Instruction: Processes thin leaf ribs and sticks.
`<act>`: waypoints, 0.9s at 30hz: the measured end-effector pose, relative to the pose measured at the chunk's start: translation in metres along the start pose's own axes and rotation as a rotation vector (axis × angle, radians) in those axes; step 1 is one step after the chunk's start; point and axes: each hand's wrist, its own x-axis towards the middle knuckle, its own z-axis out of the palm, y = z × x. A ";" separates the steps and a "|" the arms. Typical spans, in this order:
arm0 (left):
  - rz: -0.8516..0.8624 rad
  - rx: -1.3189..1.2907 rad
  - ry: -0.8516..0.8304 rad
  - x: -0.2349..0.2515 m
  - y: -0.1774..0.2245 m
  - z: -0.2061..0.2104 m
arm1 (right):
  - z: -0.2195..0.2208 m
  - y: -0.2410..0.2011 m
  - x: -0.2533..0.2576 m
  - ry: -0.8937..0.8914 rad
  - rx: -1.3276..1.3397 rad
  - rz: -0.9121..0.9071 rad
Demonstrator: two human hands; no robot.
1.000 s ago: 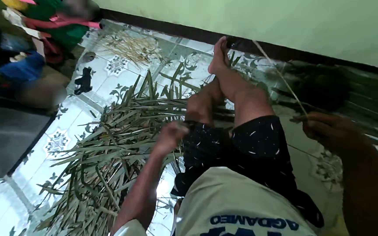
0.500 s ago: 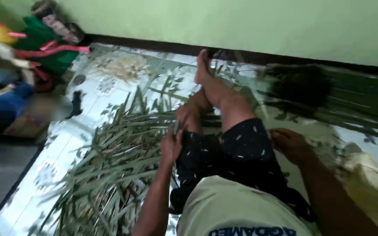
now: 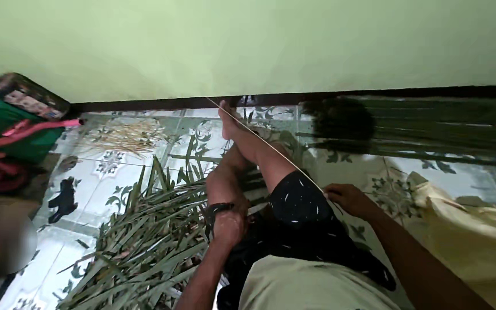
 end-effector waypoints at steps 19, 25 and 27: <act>-0.627 -1.028 -0.063 -0.052 -0.092 0.186 | -0.073 -0.189 0.143 0.164 -0.237 -0.441; -0.814 -1.344 0.161 -0.048 -0.058 0.121 | -0.057 -0.333 0.172 0.201 -0.176 -0.788; -0.838 -1.470 0.175 -0.047 -0.050 0.108 | -0.039 -0.295 0.179 0.112 -0.318 -0.715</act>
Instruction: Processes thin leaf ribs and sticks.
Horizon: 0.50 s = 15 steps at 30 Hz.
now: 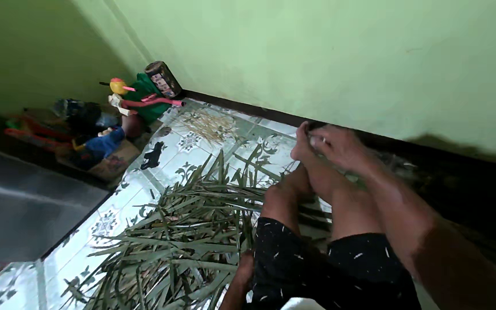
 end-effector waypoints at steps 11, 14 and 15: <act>0.735 1.194 0.066 0.026 0.183 0.087 | 0.068 0.105 -0.134 0.015 0.276 0.481; 0.707 1.371 0.147 0.061 0.200 0.093 | 0.068 0.131 -0.138 0.167 0.546 0.609; 0.749 1.280 0.168 0.075 0.203 0.087 | 0.074 0.151 -0.143 0.223 0.628 0.649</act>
